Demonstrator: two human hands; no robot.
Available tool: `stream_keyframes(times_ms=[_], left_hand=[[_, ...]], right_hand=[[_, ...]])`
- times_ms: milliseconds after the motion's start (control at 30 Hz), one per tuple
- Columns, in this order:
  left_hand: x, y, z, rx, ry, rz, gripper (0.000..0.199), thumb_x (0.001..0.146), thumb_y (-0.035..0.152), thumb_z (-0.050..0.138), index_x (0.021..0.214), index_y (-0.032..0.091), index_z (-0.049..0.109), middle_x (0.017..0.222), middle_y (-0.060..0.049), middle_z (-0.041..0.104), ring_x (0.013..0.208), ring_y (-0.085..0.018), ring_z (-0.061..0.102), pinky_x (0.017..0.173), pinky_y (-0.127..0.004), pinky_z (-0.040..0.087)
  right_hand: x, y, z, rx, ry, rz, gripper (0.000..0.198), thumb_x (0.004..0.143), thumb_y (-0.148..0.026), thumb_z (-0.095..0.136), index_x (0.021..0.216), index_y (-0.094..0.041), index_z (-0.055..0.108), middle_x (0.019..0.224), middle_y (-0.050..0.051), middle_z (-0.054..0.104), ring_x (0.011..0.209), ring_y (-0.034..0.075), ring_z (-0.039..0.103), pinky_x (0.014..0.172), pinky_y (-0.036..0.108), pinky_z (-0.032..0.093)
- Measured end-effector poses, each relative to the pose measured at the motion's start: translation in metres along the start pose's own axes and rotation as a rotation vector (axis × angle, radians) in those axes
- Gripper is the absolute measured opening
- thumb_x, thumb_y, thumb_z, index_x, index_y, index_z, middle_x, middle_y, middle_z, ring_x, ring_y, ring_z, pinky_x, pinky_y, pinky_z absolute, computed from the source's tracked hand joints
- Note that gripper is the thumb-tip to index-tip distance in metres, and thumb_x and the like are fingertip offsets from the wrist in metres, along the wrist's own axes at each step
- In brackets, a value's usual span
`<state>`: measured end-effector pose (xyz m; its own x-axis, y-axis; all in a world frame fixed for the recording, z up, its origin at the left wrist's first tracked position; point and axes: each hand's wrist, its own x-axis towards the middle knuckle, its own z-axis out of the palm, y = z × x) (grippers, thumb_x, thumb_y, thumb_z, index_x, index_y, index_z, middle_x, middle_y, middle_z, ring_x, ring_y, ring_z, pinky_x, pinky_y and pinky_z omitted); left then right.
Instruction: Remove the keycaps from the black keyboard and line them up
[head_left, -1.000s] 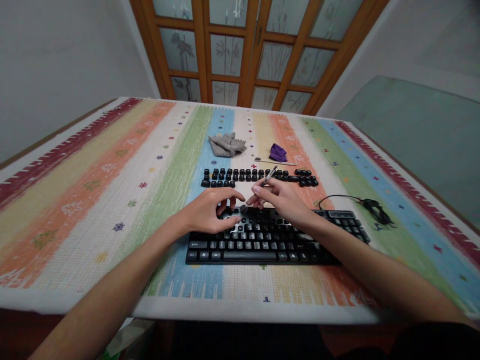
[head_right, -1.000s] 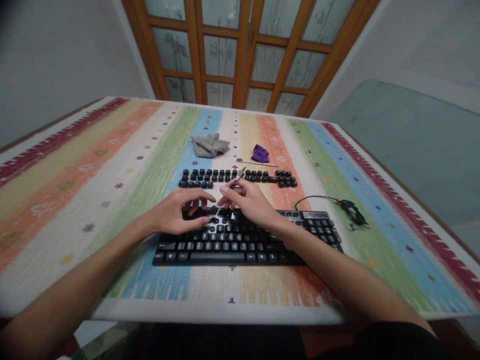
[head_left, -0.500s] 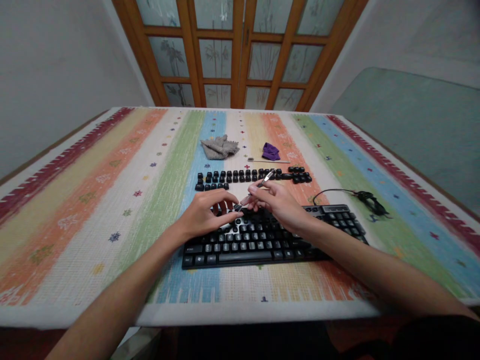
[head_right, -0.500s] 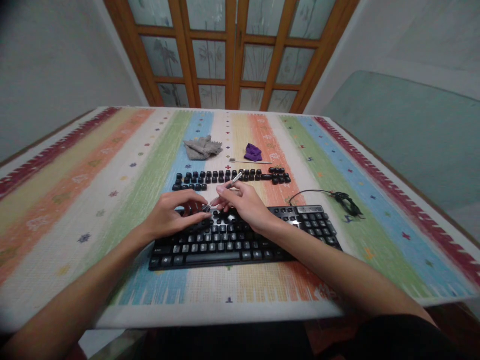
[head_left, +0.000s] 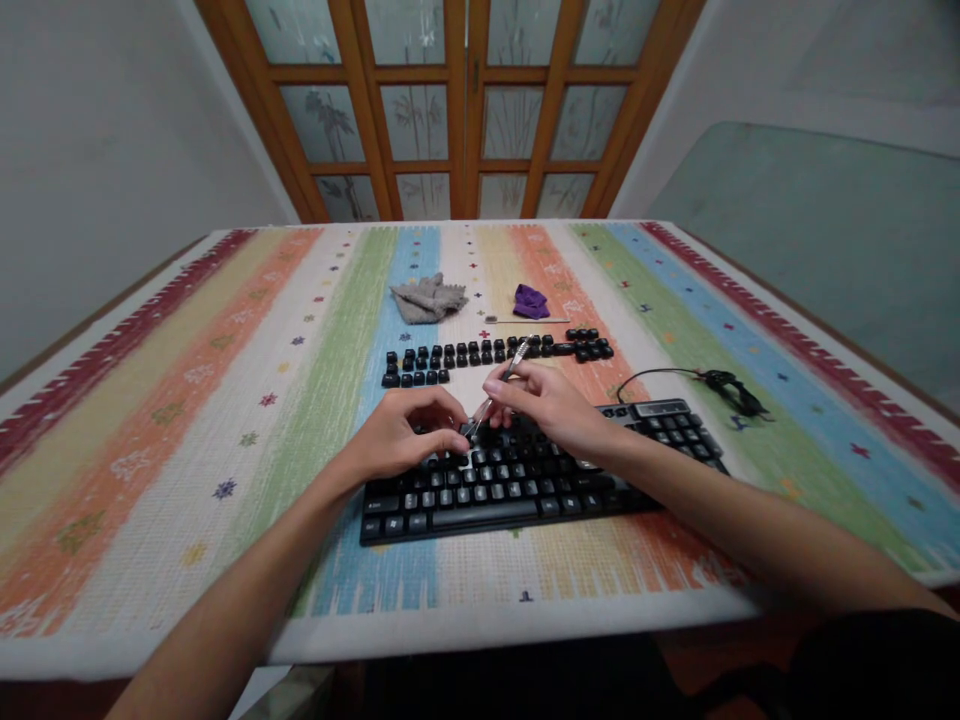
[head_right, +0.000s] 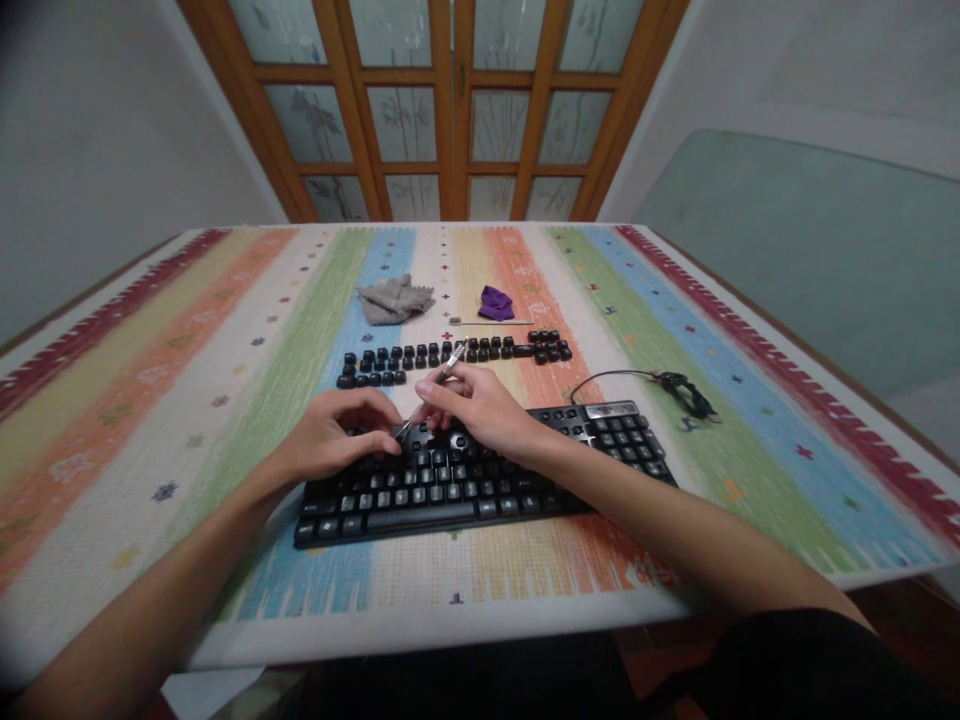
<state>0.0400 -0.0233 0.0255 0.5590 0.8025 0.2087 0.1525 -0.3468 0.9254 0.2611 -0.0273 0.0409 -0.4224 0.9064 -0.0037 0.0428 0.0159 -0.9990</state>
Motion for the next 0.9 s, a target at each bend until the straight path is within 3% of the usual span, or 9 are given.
stream_keyframes(times_ms=[333, 533, 733, 900], left_hand=[[0.003, -0.003, -0.006, -0.048, -0.093, -0.040, 0.024, 0.079, 0.033, 0.078, 0.087, 0.015, 0.065, 0.080, -0.003, 0.067, 0.071, -0.013, 0.063, 0.067, -0.025, 0.054], [0.004, -0.004, -0.008, -0.051, -0.109, -0.094, 0.027, 0.081, 0.037, 0.076, 0.092, 0.015, 0.064, 0.089, -0.006, 0.068, 0.077, -0.015, 0.065, 0.072, -0.028, 0.056], [-0.001, 0.003, -0.002, 0.077, -0.041, -0.059, 0.019, 0.084, 0.030, 0.072, 0.090, 0.014, 0.065, 0.086, -0.006, 0.069, 0.076, -0.015, 0.065, 0.070, -0.027, 0.055], [-0.003, 0.009, 0.003, 0.318, -0.013, 0.093, 0.017, 0.087, 0.024, 0.068, 0.102, 0.017, 0.071, 0.085, -0.004, 0.070, 0.076, -0.014, 0.065, 0.074, -0.029, 0.054]], right_hand=[[-0.007, -0.001, -0.001, -0.121, 0.021, -0.182, 0.022, 0.090, -0.038, 0.065, 0.089, -0.017, 0.059, 0.080, 0.002, 0.068, 0.073, 0.013, 0.066, 0.070, 0.028, 0.053], [-0.015, -0.003, -0.003, -0.411, 0.074, -0.340, 0.017, 0.092, -0.035, 0.065, 0.093, -0.018, 0.064, 0.086, 0.004, 0.068, 0.076, 0.015, 0.063, 0.071, 0.030, 0.051], [-0.020, -0.001, -0.004, -0.524, 0.054, -0.424, 0.017, 0.094, -0.034, 0.063, 0.094, -0.017, 0.065, 0.089, 0.006, 0.071, 0.077, 0.017, 0.065, 0.072, 0.031, 0.053], [-0.023, 0.005, -0.002, -0.539, 0.096, -0.406, 0.018, 0.095, -0.035, 0.061, 0.096, -0.017, 0.065, 0.091, 0.006, 0.071, 0.075, 0.017, 0.065, 0.071, 0.032, 0.053]])
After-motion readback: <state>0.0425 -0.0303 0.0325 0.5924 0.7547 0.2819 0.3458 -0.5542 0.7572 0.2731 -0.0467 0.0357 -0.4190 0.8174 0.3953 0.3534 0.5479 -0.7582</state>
